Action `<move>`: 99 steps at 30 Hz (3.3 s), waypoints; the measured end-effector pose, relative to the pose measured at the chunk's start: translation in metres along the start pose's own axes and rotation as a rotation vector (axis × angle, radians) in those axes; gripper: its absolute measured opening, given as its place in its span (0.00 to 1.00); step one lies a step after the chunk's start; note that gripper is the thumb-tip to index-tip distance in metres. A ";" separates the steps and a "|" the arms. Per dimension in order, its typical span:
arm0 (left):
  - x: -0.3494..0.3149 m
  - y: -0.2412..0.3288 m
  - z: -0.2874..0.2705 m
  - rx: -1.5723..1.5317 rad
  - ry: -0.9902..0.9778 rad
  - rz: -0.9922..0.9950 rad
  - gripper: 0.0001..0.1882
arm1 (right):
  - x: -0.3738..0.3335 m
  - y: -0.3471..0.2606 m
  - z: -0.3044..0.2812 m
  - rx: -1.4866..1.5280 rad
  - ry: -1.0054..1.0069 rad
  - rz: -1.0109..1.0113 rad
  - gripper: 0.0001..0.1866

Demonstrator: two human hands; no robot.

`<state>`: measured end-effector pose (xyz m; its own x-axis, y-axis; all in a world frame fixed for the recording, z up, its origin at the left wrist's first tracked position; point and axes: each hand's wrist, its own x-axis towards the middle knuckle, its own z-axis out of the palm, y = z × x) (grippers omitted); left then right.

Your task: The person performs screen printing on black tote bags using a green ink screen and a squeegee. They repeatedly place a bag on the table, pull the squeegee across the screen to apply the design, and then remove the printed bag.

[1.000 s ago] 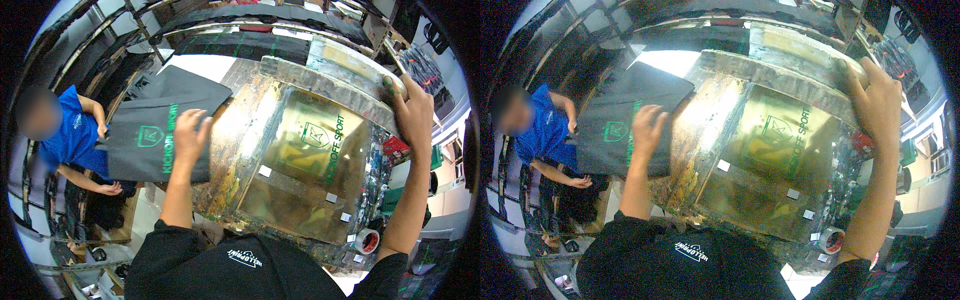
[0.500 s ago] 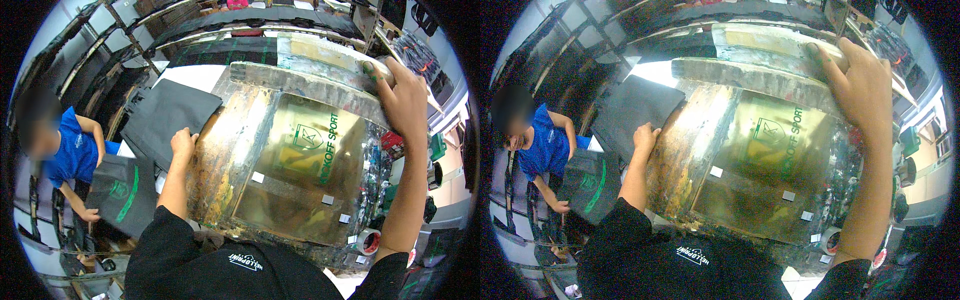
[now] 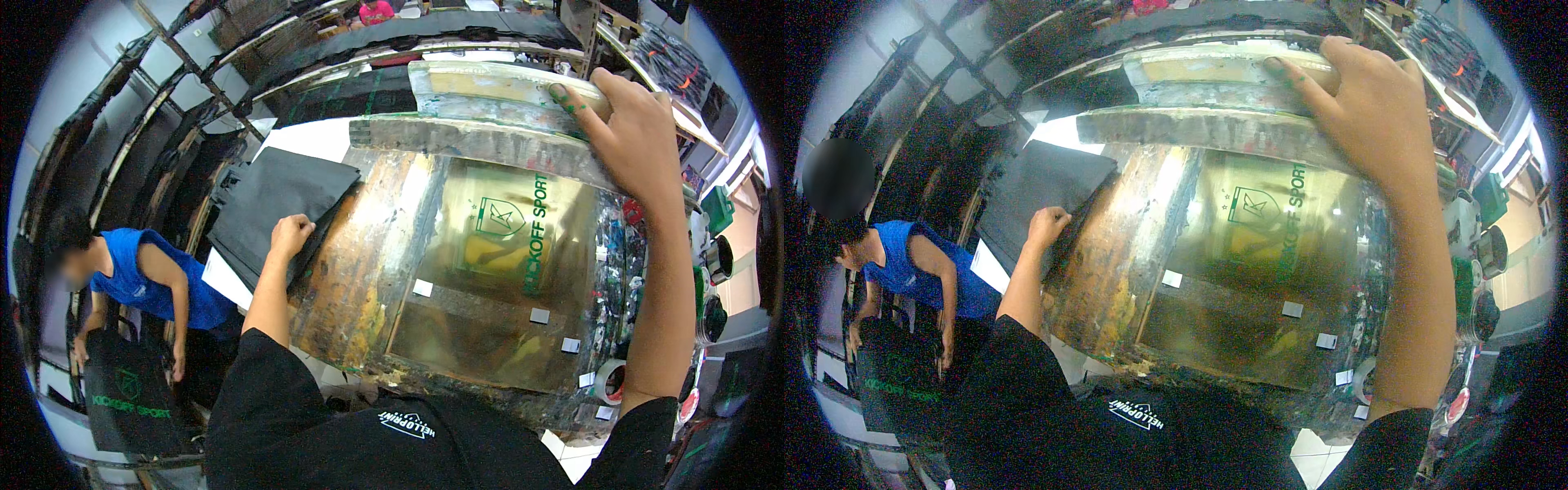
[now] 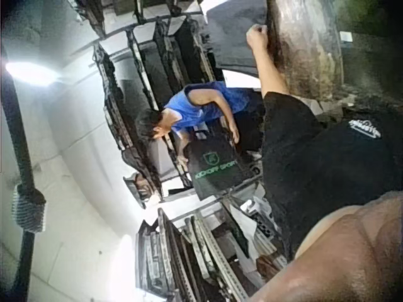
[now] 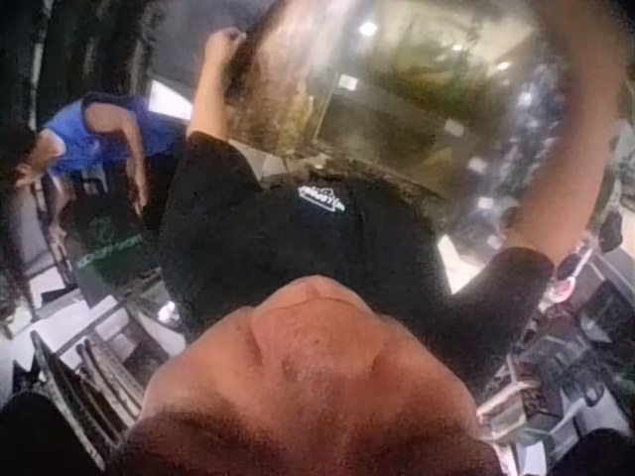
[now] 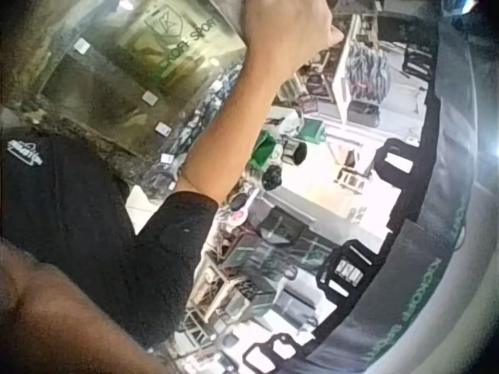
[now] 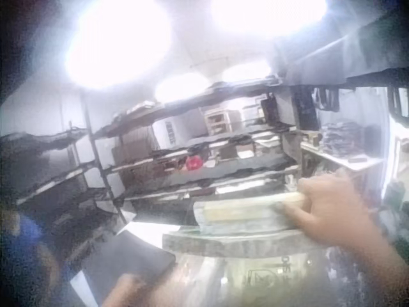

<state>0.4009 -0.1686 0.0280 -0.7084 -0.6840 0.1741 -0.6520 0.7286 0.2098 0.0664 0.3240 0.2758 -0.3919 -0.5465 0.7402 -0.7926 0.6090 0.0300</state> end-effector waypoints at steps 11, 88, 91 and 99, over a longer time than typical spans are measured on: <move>0.023 0.219 0.027 -0.355 -0.206 0.390 0.13 | -0.001 0.004 0.002 -0.032 -0.004 0.005 0.36; -0.182 0.180 0.099 -0.578 0.088 0.166 0.61 | -0.213 -0.058 0.073 -0.022 -0.607 0.056 0.32; -0.181 0.178 0.097 -0.529 0.072 0.185 0.62 | -0.192 -0.042 0.102 -0.034 -0.597 0.094 0.33; -0.182 0.175 0.101 -0.538 0.073 0.198 0.60 | -0.130 0.024 0.209 -0.098 -0.483 0.081 0.33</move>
<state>0.3883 0.0869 -0.0641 -0.7703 -0.5506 0.3216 -0.2660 0.7358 0.6228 0.0005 0.2898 0.0402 -0.6404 -0.6850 0.3475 -0.7122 0.6989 0.0654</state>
